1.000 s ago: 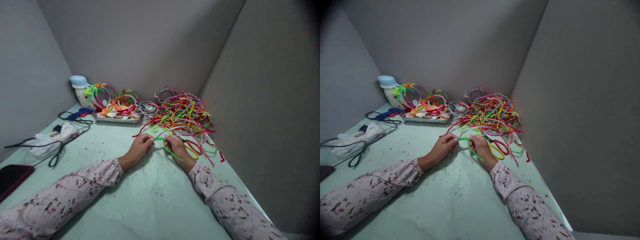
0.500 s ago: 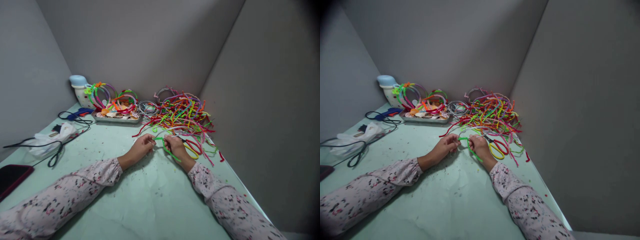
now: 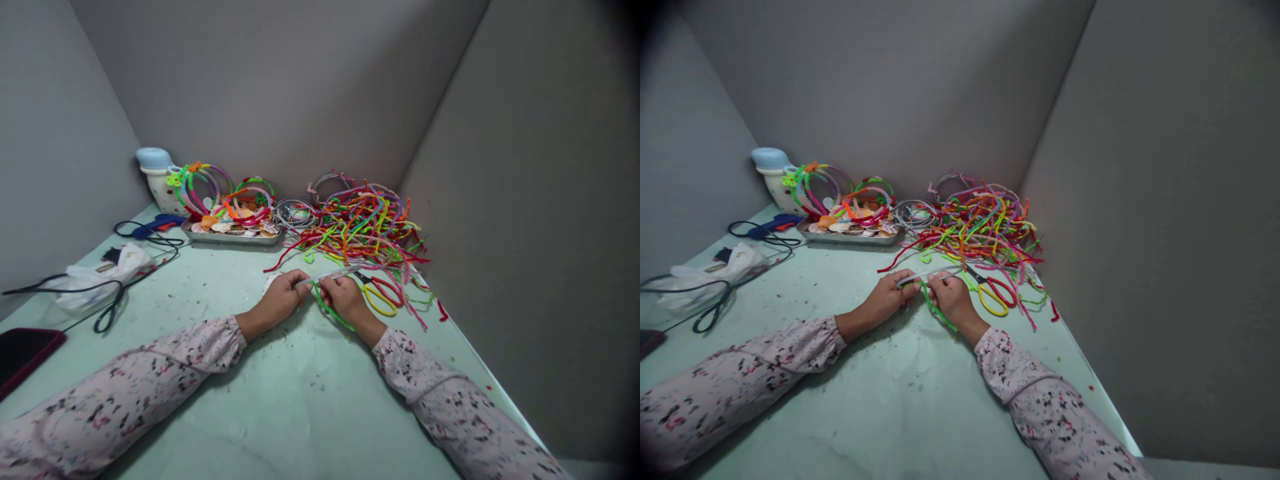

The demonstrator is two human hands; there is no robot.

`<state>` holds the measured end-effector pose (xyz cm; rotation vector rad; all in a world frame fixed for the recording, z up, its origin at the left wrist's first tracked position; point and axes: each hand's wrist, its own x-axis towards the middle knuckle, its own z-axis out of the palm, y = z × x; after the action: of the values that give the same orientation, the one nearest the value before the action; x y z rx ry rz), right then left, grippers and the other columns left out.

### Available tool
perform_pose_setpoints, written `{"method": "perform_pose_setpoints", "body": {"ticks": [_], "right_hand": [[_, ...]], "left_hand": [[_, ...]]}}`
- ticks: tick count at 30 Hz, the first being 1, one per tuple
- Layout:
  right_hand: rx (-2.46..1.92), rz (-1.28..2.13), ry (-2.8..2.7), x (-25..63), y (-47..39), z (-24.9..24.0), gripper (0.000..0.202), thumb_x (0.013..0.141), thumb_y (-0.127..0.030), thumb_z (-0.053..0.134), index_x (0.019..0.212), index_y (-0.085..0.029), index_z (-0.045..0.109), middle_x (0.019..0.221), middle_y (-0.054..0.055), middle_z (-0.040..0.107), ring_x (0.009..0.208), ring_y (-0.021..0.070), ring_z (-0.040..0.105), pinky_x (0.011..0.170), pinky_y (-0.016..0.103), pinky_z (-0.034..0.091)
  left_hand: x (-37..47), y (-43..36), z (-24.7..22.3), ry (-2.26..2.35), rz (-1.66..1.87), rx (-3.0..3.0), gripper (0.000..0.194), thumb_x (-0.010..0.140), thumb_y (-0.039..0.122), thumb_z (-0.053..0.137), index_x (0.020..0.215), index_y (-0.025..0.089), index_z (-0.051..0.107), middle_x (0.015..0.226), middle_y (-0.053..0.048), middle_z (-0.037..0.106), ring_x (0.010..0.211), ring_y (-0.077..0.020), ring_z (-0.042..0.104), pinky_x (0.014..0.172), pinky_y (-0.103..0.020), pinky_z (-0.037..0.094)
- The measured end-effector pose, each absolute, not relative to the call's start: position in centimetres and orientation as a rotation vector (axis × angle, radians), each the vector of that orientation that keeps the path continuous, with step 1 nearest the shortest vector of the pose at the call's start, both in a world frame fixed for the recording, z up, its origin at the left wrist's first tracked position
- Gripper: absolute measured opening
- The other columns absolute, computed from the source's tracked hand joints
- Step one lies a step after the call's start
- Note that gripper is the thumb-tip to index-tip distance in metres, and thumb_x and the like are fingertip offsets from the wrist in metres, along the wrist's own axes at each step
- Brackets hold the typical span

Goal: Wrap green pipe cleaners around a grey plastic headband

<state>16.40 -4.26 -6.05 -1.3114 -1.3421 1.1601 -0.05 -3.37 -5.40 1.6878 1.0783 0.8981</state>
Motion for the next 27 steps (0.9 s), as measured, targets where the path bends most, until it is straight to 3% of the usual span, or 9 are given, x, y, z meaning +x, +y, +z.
{"method": "perform_pose_setpoints", "body": {"ticks": [12,22,27], "right_hand": [[-1.359,1.128,-1.364,16.23,-4.54,-5.56,0.032,0.081,-0.038,0.052,0.053,-0.021,0.054,0.042,-0.003,0.051,0.039,0.0118,0.043,0.041,0.026,0.033],[-1.321,0.981,-1.478,16.33,-4.83,-5.65,0.033,0.082,-0.041,0.054,0.055,-0.021,0.055,0.044,-0.003,0.052,0.042,0.0128,0.047,0.046,0.026,0.036],[-1.299,0.969,-1.452,16.31,-4.81,-5.3,0.027,0.08,-0.043,0.057,0.064,-0.022,0.056,0.046,-0.004,0.053,0.041,0.0133,0.047,0.044,0.026,0.036]], "left_hand": [[-0.03,-3.61,-5.03,1.094,0.876,1.693,0.02,0.082,0.037,0.053,0.081,0.017,0.058,0.054,0.005,0.051,0.051,-0.0113,0.044,0.052,-0.023,0.034],[-0.27,-3.7,-5.09,1.055,0.861,1.801,0.026,0.087,0.035,0.046,0.067,0.019,0.051,0.056,0.004,0.05,0.056,-0.013,0.046,0.057,-0.025,0.034],[-0.17,-3.47,-5.58,1.051,0.886,1.768,0.029,0.088,0.038,0.043,0.067,0.019,0.05,0.055,0.004,0.048,0.054,-0.0131,0.045,0.055,-0.025,0.033]]}}
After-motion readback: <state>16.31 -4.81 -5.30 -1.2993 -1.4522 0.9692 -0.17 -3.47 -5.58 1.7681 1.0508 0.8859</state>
